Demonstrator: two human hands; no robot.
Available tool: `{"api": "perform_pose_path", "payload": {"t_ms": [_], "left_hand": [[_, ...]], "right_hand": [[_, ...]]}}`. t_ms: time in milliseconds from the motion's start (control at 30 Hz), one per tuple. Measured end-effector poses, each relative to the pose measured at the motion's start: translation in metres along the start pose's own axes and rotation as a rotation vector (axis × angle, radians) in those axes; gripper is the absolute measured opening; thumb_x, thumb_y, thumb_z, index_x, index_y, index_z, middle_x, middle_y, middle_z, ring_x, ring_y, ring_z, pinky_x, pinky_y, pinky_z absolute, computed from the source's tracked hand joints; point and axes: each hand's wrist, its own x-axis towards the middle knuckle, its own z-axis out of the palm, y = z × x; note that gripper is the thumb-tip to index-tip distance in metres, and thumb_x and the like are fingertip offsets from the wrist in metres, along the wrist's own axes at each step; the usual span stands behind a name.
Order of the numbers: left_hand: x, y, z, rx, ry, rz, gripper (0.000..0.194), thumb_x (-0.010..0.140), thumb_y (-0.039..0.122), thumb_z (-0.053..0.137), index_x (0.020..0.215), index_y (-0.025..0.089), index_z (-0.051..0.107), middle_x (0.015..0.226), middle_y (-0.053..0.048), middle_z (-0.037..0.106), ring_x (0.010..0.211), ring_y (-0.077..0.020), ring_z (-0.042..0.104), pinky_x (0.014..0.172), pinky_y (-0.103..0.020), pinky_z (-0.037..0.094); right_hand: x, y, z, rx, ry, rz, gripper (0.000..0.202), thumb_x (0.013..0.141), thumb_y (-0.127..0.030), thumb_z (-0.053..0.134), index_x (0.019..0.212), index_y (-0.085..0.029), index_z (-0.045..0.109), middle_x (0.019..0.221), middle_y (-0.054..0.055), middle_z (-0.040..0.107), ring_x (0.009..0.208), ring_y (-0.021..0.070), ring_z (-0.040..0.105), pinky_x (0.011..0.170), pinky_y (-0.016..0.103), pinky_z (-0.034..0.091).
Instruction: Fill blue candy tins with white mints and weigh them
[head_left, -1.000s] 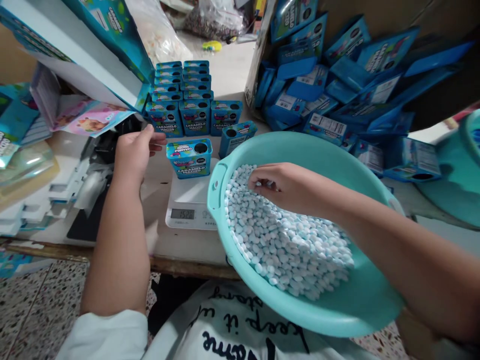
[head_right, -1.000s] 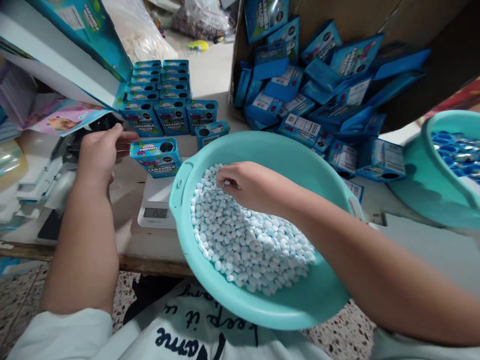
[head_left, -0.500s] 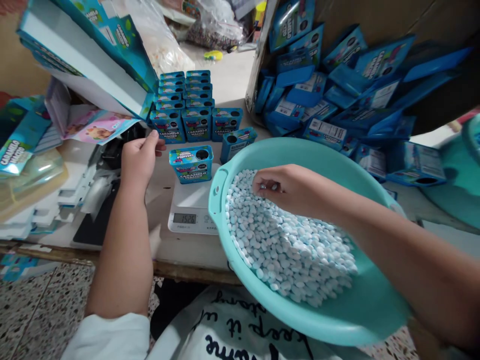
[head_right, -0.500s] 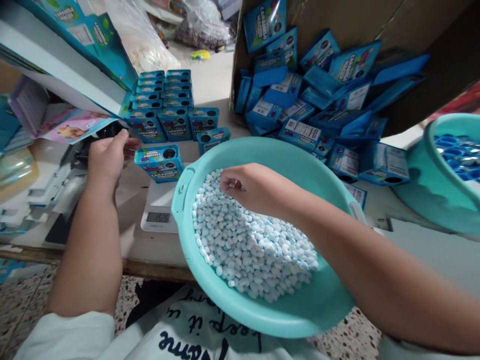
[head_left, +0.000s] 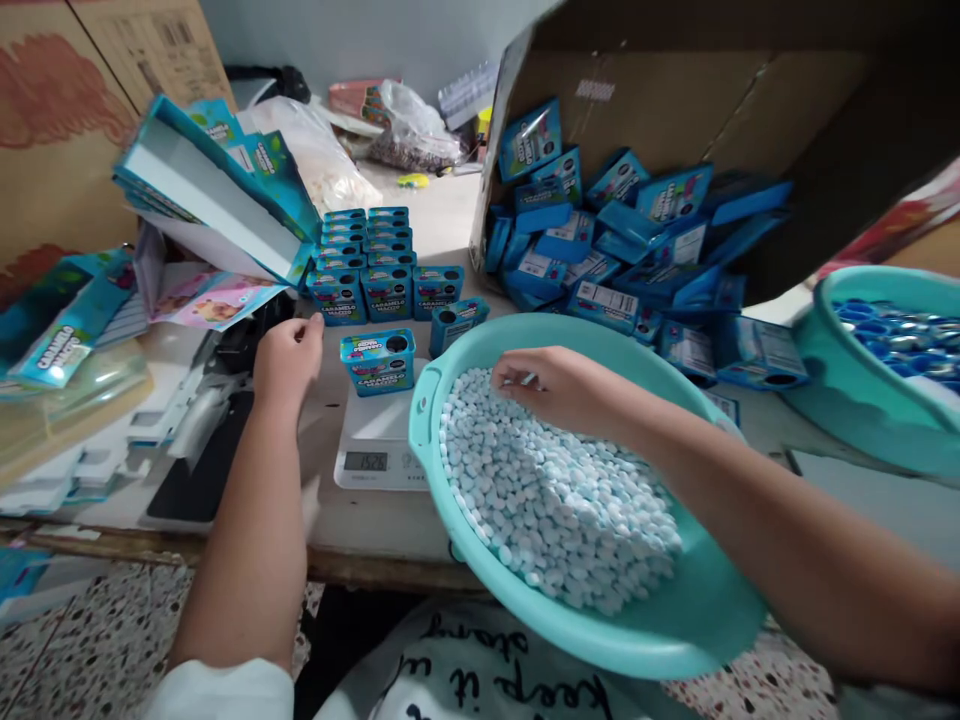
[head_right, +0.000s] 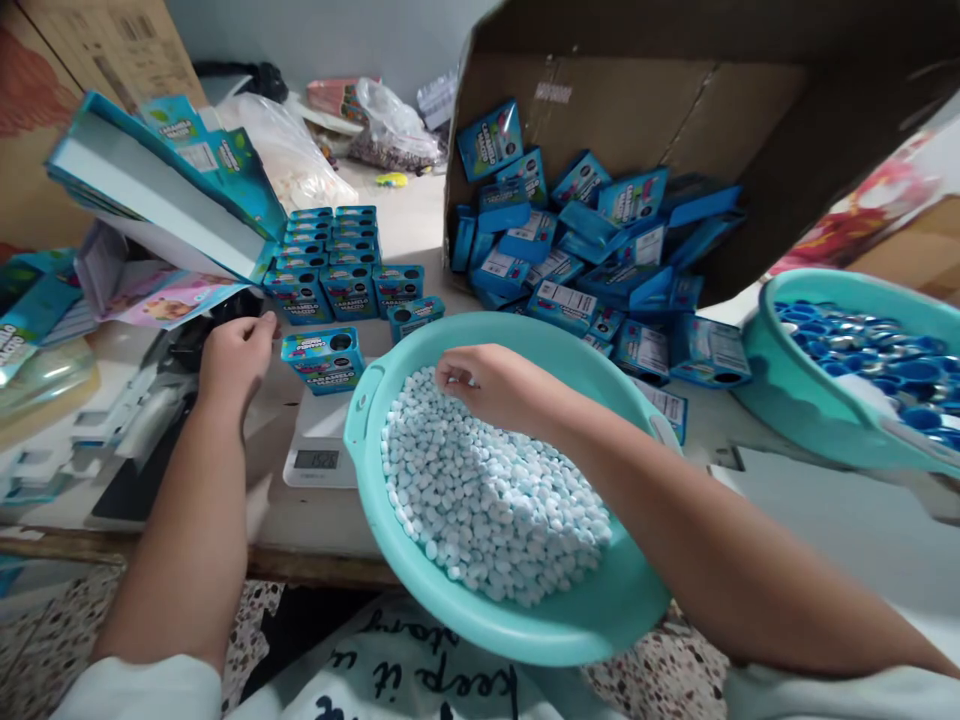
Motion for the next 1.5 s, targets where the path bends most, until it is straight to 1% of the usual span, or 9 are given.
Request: {"api": "perform_pose_path", "payload": {"t_ms": [133,267,467,667,800,867,1000,1167,1500], "left_hand": [[0.001,0.001,0.000,0.006,-0.015,-0.028,0.037,0.092,0.048,0.052,0.087,0.019,0.075,0.087,-0.008,0.075,0.082,-0.0237,0.064,0.066,-0.030,0.038],[0.001,0.002,-0.001,-0.004,-0.042,-0.024,0.036,0.093,0.045,0.052,0.088,0.019,0.075,0.089,-0.008,0.075,0.081,-0.0235,0.064,0.066,-0.030,0.038],[-0.001,0.006,-0.006,-0.013,-0.051,0.050,0.034,0.094,0.042,0.051,0.089,0.019,0.075,0.091,-0.008,0.077,0.085,-0.0224,0.067,0.069,-0.028,0.042],[0.001,0.005,-0.006,-0.014,-0.030,0.051,0.033,0.093,0.043,0.052,0.097,0.019,0.074,0.097,-0.009,0.077,0.090,-0.0241,0.067,0.075,-0.029,0.046],[0.002,0.004,-0.005,-0.037,-0.035,0.052,0.033,0.093,0.043,0.052,0.096,0.019,0.074,0.098,-0.009,0.077,0.091,-0.0248,0.067,0.078,-0.030,0.046],[0.001,0.004,-0.004,-0.039,-0.046,0.054,0.032,0.092,0.043,0.053,0.095,0.019,0.074,0.098,-0.009,0.077,0.090,-0.0248,0.067,0.078,-0.031,0.046],[0.003,0.002,-0.002,-0.018,-0.070,0.047,0.030,0.092,0.042,0.055,0.095,0.020,0.074,0.098,-0.008,0.077,0.089,-0.0243,0.067,0.078,-0.030,0.046],[0.005,0.000,-0.001,-0.009,-0.085,0.032,0.030,0.092,0.042,0.056,0.099,0.020,0.075,0.101,-0.009,0.077,0.092,-0.0260,0.068,0.078,-0.032,0.047],[0.002,0.003,-0.005,-0.014,-0.105,0.030,0.029,0.092,0.041,0.056,0.098,0.020,0.075,0.102,-0.010,0.077,0.093,-0.0270,0.069,0.079,-0.033,0.048]], "right_hand": [[0.004,-0.006,-0.001,0.092,0.151,-0.020,0.013,0.091,-0.022,0.059,0.097,-0.017,0.070,0.095,0.009,0.077,0.082,0.0196,0.069,0.075,0.029,0.050],[0.022,-0.038,-0.011,0.083,0.272,-0.208,0.020,0.094,-0.028,0.061,0.109,-0.019,0.070,0.105,0.008,0.078,0.099,0.0217,0.072,0.085,0.031,0.053],[0.065,-0.077,-0.012,-0.219,0.183,-0.367,0.038,0.096,-0.024,0.058,0.134,-0.022,0.062,0.120,0.009,0.075,0.107,0.0245,0.069,0.088,0.033,0.050],[0.025,-0.061,-0.008,-0.407,0.284,-0.222,0.042,0.091,-0.007,0.049,0.127,-0.019,0.067,0.121,0.011,0.072,0.110,0.0262,0.066,0.087,0.035,0.049],[-0.016,-0.041,0.008,-0.346,-0.124,-0.087,0.037,0.092,-0.020,0.059,0.128,-0.017,0.069,0.127,0.014,0.071,0.105,0.0294,0.070,0.079,0.037,0.055],[-0.026,-0.031,0.022,-0.284,-0.243,-0.100,0.043,0.094,-0.028,0.063,0.136,-0.019,0.066,0.136,0.013,0.067,0.109,0.0317,0.070,0.079,0.040,0.057],[-0.029,-0.020,0.037,-0.256,-0.176,-0.159,0.028,0.096,-0.023,0.061,0.121,-0.018,0.072,0.122,0.012,0.072,0.103,0.0289,0.071,0.080,0.040,0.057],[-0.026,-0.024,0.031,-0.294,-0.167,-0.207,0.021,0.094,-0.011,0.056,0.094,-0.016,0.076,0.101,0.011,0.074,0.091,0.0238,0.070,0.078,0.035,0.052],[-0.012,-0.027,0.013,-0.357,-0.041,-0.104,0.016,0.094,-0.020,0.063,0.099,-0.019,0.078,0.105,0.008,0.078,0.088,0.0242,0.071,0.070,0.032,0.047]]}}
